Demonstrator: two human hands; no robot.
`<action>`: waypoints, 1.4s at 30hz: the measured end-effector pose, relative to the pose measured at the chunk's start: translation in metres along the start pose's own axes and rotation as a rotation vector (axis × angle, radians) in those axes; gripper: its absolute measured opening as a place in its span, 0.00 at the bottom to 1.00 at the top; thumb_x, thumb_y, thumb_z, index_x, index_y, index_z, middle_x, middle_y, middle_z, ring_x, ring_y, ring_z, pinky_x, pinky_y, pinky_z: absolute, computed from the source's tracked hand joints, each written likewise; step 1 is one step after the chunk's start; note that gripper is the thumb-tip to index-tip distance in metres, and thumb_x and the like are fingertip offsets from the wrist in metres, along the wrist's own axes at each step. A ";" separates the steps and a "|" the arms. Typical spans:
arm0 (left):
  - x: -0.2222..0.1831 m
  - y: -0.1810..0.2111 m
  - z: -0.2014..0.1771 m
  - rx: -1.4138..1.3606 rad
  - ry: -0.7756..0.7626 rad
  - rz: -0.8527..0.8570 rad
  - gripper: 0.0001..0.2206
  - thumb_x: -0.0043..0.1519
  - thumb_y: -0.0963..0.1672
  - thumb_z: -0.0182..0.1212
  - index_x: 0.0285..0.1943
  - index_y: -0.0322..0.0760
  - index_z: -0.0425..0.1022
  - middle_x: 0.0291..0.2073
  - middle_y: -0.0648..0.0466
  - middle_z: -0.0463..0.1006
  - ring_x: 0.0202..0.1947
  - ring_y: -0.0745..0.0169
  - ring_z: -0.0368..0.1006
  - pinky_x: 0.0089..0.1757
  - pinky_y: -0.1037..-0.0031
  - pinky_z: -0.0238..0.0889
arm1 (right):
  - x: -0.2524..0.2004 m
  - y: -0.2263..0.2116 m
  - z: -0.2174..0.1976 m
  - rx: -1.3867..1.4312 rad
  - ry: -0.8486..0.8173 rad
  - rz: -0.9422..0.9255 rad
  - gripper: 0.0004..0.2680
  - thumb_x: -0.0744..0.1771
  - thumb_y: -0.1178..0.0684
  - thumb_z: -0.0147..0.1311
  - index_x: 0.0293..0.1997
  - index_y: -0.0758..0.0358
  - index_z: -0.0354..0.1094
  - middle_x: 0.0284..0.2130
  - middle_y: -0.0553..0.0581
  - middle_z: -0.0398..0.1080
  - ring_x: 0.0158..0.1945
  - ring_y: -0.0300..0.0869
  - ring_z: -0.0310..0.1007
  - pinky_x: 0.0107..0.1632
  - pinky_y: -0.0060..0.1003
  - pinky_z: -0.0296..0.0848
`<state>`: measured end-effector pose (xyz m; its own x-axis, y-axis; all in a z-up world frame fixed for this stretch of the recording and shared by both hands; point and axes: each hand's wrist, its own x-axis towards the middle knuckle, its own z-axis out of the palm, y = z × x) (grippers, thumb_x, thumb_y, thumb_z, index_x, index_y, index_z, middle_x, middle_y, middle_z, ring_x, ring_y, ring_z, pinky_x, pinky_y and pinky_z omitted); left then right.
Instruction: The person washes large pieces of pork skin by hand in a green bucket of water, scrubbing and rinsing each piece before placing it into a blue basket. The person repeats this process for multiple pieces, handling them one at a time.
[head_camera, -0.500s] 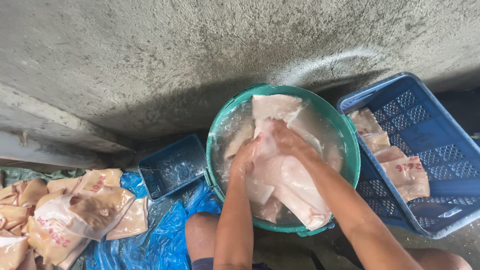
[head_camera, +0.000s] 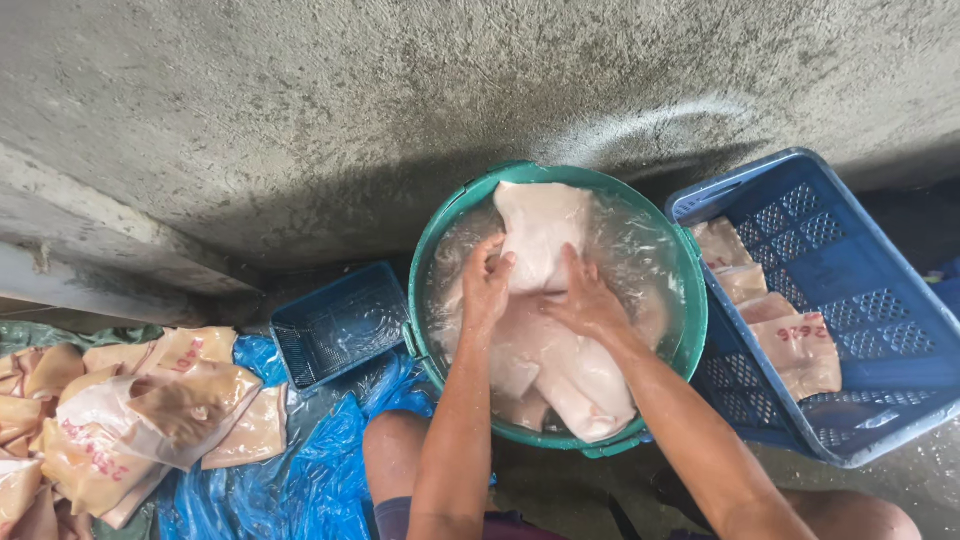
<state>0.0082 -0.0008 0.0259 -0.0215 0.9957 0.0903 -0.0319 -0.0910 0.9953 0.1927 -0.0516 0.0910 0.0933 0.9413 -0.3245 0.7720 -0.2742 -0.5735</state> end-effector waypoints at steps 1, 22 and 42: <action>0.000 0.002 0.001 -0.055 0.047 -0.030 0.15 0.60 0.39 0.65 0.57 0.34 0.74 0.39 0.55 0.78 0.35 0.71 0.69 0.38 0.78 0.65 | 0.002 0.006 -0.003 0.124 -0.010 0.057 0.46 0.58 0.43 0.71 0.76 0.63 0.31 0.71 0.71 0.44 0.71 0.58 0.52 0.70 0.45 0.56; -0.013 -0.004 0.007 -0.254 -0.072 -0.377 0.26 0.63 0.47 0.60 0.69 0.28 0.67 0.59 0.44 0.76 0.57 0.50 0.71 0.57 0.63 0.64 | -0.011 0.008 -0.010 -0.187 0.287 -0.011 0.33 0.62 0.38 0.59 0.73 0.66 0.52 0.64 0.69 0.60 0.69 0.58 0.54 0.68 0.57 0.53; -0.009 -0.021 0.002 -0.014 0.082 -0.287 0.23 0.70 0.48 0.48 0.69 0.27 0.63 0.62 0.39 0.72 0.63 0.49 0.68 0.60 0.66 0.59 | 0.001 -0.026 0.041 -0.515 -0.155 -0.201 0.32 0.67 0.34 0.41 0.79 0.58 0.38 0.75 0.66 0.41 0.78 0.56 0.38 0.73 0.57 0.37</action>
<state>0.0111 -0.0077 0.0041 -0.0906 0.9760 -0.1981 -0.0626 0.1929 0.9792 0.1467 -0.0512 0.0750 -0.1507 0.9144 -0.3758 0.9754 0.0756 -0.2072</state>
